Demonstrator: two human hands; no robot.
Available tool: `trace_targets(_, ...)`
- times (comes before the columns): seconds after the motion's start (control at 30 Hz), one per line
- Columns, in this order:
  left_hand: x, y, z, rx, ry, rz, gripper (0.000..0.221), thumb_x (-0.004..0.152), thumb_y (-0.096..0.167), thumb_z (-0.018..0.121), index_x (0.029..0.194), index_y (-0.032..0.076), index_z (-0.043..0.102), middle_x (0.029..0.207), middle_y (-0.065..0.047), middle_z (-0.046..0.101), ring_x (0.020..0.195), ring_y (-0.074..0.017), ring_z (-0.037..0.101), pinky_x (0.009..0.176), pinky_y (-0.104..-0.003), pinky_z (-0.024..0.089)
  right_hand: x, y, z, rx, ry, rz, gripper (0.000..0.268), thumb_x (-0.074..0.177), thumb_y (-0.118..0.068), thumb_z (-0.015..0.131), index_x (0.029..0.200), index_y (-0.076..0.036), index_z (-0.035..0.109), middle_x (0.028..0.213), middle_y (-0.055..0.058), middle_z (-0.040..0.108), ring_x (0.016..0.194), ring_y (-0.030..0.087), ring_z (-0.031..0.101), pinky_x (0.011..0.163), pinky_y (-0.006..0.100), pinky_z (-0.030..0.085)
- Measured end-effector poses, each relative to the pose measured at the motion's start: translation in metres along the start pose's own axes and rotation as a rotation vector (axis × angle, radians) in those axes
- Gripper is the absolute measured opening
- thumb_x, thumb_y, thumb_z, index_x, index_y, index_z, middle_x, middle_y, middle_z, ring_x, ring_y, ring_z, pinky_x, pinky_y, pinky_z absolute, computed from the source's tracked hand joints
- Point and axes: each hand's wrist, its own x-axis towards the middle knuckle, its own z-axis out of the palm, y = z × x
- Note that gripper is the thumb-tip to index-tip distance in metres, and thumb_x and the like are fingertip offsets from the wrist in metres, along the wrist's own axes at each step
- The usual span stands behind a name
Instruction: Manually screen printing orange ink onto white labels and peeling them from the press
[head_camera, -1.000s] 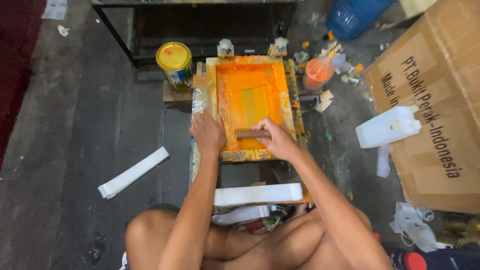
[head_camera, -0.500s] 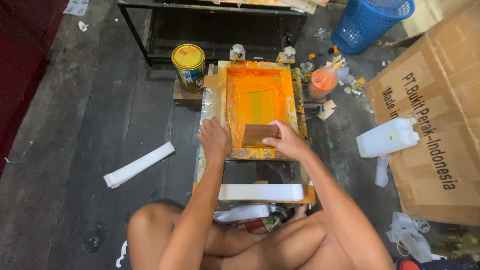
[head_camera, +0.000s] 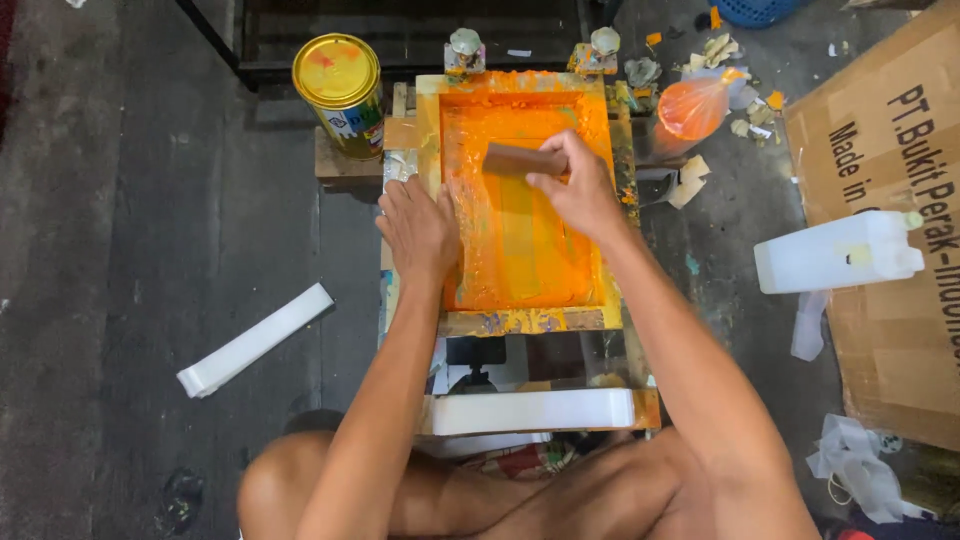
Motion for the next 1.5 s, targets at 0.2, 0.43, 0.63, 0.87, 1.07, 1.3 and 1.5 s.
trace_targets(0.2, -0.004, -0.002, -0.003, 0.008, 0.025, 0.03, 0.049, 0.111, 0.043, 0.031, 0.128, 0.004, 0.054, 0.11, -0.011, 0.048, 0.103, -0.0319, 0.049, 0.081, -0.043, 0.038, -0.049, -0.031, 0.007, 0.04, -0.119, -0.097, 0.032, 0.088, 0.004, 0.075, 0.106, -0.009, 0.052, 0.114, 0.018, 0.074, 0.112, 0.035, 0.07, 0.092, 0.044, 0.054)
trace_targets(0.43, -0.039, -0.02, 0.009, 0.015, 0.032, 0.026, 0.052, 0.108, 0.048, 0.035, 0.13, 0.005, 0.052, 0.116, -0.013, 0.048, 0.109, -0.0357, 0.047, 0.086, -0.046, 0.037, -0.125, -0.066, -0.004, 0.065, -0.17, -0.041, 0.027, 0.091, 0.002, 0.072, 0.106, -0.008, 0.052, 0.116, 0.018, 0.075, 0.113, 0.037, 0.069, 0.094, 0.047, 0.053)
trace_targets(0.63, -0.072, -0.023, -0.005, 0.01, -0.006, -0.015, 0.049, 0.108, 0.049, 0.034, 0.129, 0.008, 0.051, 0.115, -0.01, 0.047, 0.111, -0.0318, 0.046, 0.087, -0.042, 0.036, -0.15, -0.078, -0.013, -0.013, -0.227, 0.063, 0.027, 0.091, -0.005, 0.074, 0.11, -0.008, 0.055, 0.111, 0.022, 0.074, 0.11, 0.043, 0.069, 0.091, 0.054, 0.053)
trace_targets(0.87, -0.076, -0.022, -0.01, 0.012, -0.075, -0.061, 0.05, 0.107, 0.048, 0.038, 0.133, 0.008, 0.049, 0.118, -0.01, 0.046, 0.112, -0.0316, 0.045, 0.088, -0.043, 0.036, -0.125, -0.058, -0.02, 0.087, -0.38, 0.289, 0.037, 0.092, -0.009, 0.074, 0.125, -0.006, 0.057, 0.112, 0.02, 0.071, 0.103, 0.032, 0.07, 0.089, 0.044, 0.055)
trace_targets(1.07, -0.048, -0.014, -0.008, 0.007, -0.123, -0.072, 0.048, 0.107, 0.046, 0.035, 0.134, 0.008, 0.048, 0.118, -0.009, 0.046, 0.112, -0.0308, 0.046, 0.089, -0.042, 0.035, -0.08, -0.046, -0.018, 0.191, -0.432, 0.308, 0.045, 0.087, -0.003, 0.076, 0.128, 0.0, 0.057, 0.112, 0.015, 0.066, 0.1, 0.025, 0.066, 0.089, 0.04, 0.055)
trace_targets(1.3, -0.005, -0.007, 0.007, 0.054, -0.016, -0.006, 0.045, 0.106, 0.044, 0.038, 0.129, 0.006, 0.049, 0.113, -0.011, 0.046, 0.109, -0.0335, 0.047, 0.086, -0.045, 0.037, -0.019, -0.011, -0.007, 0.168, -0.164, 0.071, 0.045, 0.084, -0.005, 0.082, 0.122, -0.003, 0.058, 0.099, 0.01, 0.061, 0.092, 0.022, 0.065, 0.082, 0.036, 0.055)
trace_targets(1.5, 0.013, 0.004, 0.002, 0.047, -0.027, -0.029, 0.048, 0.11, 0.041, 0.03, 0.135, 0.006, 0.051, 0.114, -0.008, 0.048, 0.106, -0.0281, 0.049, 0.082, -0.04, 0.036, -0.01, -0.017, 0.002, 0.002, -0.124, -0.069, 0.032, 0.088, -0.003, 0.079, 0.108, -0.011, 0.056, 0.111, 0.011, 0.075, 0.106, 0.028, 0.072, 0.09, 0.038, 0.054)
